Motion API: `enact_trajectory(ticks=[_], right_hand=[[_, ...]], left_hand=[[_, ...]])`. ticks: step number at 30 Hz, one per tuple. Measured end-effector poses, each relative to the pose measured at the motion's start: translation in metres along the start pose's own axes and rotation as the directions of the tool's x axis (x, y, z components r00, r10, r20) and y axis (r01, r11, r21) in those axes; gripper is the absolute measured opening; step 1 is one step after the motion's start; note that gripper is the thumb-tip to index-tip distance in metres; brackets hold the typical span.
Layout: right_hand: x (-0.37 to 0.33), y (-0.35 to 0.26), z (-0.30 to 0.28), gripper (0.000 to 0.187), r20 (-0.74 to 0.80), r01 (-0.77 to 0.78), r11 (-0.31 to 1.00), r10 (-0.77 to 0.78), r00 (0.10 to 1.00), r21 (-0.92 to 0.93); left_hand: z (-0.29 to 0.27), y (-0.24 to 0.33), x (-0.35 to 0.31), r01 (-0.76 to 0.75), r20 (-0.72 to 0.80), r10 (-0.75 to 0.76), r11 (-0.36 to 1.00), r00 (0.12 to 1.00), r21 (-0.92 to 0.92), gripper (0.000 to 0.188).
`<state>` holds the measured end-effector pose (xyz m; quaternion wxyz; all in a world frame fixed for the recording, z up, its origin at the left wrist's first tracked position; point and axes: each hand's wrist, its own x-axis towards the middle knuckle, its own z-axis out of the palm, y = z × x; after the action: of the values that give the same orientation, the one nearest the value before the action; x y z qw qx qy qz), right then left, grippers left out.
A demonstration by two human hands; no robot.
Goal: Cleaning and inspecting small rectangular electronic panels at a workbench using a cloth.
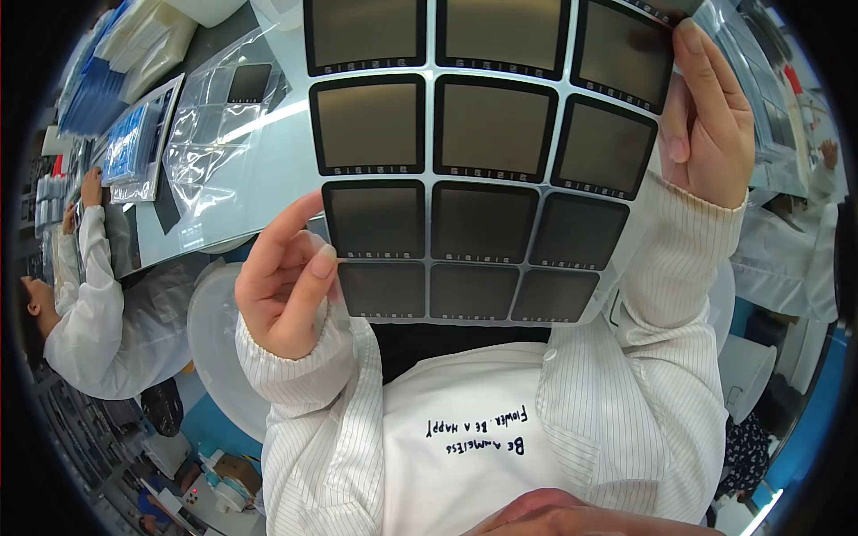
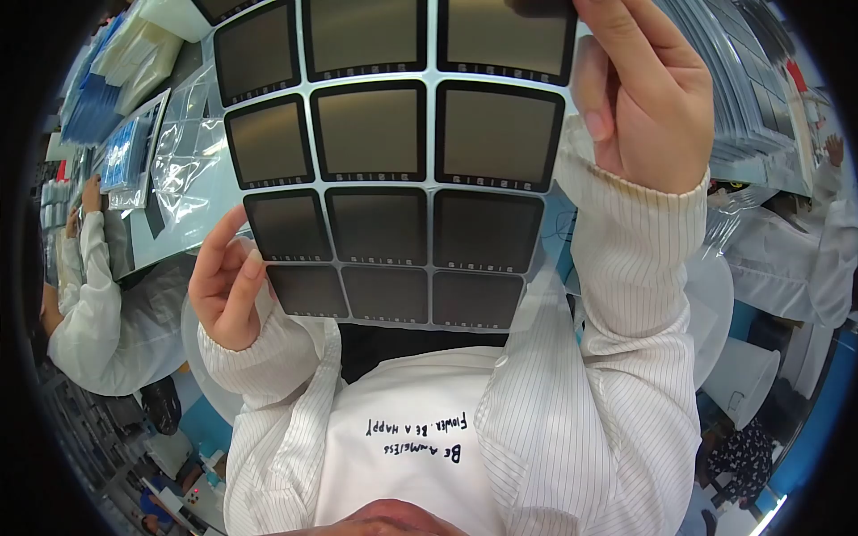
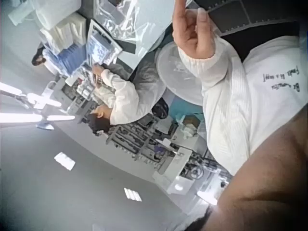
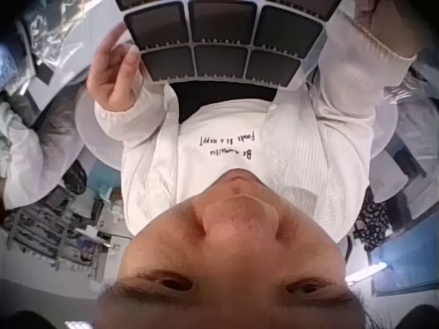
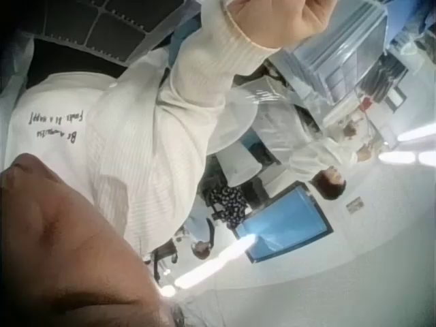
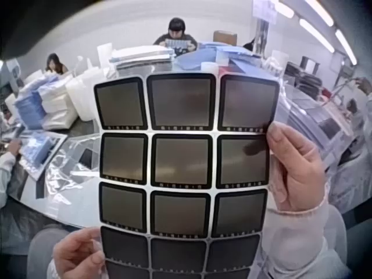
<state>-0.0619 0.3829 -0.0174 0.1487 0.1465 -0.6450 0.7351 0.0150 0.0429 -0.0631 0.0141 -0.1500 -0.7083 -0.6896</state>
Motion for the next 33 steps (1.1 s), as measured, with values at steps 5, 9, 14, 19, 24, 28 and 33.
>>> enact_trajectory(ticks=[5, 9, 14, 19, 24, 28, 33], right_hand=[[0.008, -0.017, 0.046, 0.018, -0.238, -0.176, 0.984, 0.176, 0.955, 0.021], [0.021, -0.02, 0.05, 0.019, -0.302, -0.157, 0.983, 0.178, 0.936, 0.093], [0.04, -0.026, 0.048, 0.02, -0.08, -0.062, 0.994, 0.07, 0.994, 0.09], [0.047, -0.031, 0.055, 0.022, -0.154, -0.077, 0.994, 0.088, 0.984, 0.079], [0.049, -0.033, 0.051, 0.022, -0.158, -0.078, 0.997, 0.079, 0.984, 0.014], [0.051, -0.034, 0.047, 0.023, -0.181, -0.1, 0.994, 0.108, 0.978, 0.053], [0.051, -0.033, 0.035, 0.022, -0.213, -0.124, 0.989, 0.137, 0.967, 0.074]], left_hand=[[-0.005, 0.002, 0.003, -0.017, -0.018, 0.018, 0.999, 1.0, 0.042, 0.042], [-0.005, 0.007, 0.013, -0.06, -0.019, 0.061, 0.996, 0.998, 0.06, 0.043], [-0.009, 0.011, 0.021, -0.136, 0.017, 0.135, 0.989, 0.991, 0.051, 0.044], [-0.007, 0.009, 0.021, -0.124, 0.005, 0.124, 0.991, 0.992, 0.046, 0.045], [0.002, 0.012, 0.025, -0.114, 0.015, 0.114, 0.993, 0.993, -0.017, 0.043], [0.013, 0.016, 0.027, -0.102, -0.029, 0.102, 0.995, 0.994, -0.009, 0.041], [0.016, 0.018, 0.034, -0.158, 0.104, 0.155, 0.987, 0.983, 0.022, 0.046]])
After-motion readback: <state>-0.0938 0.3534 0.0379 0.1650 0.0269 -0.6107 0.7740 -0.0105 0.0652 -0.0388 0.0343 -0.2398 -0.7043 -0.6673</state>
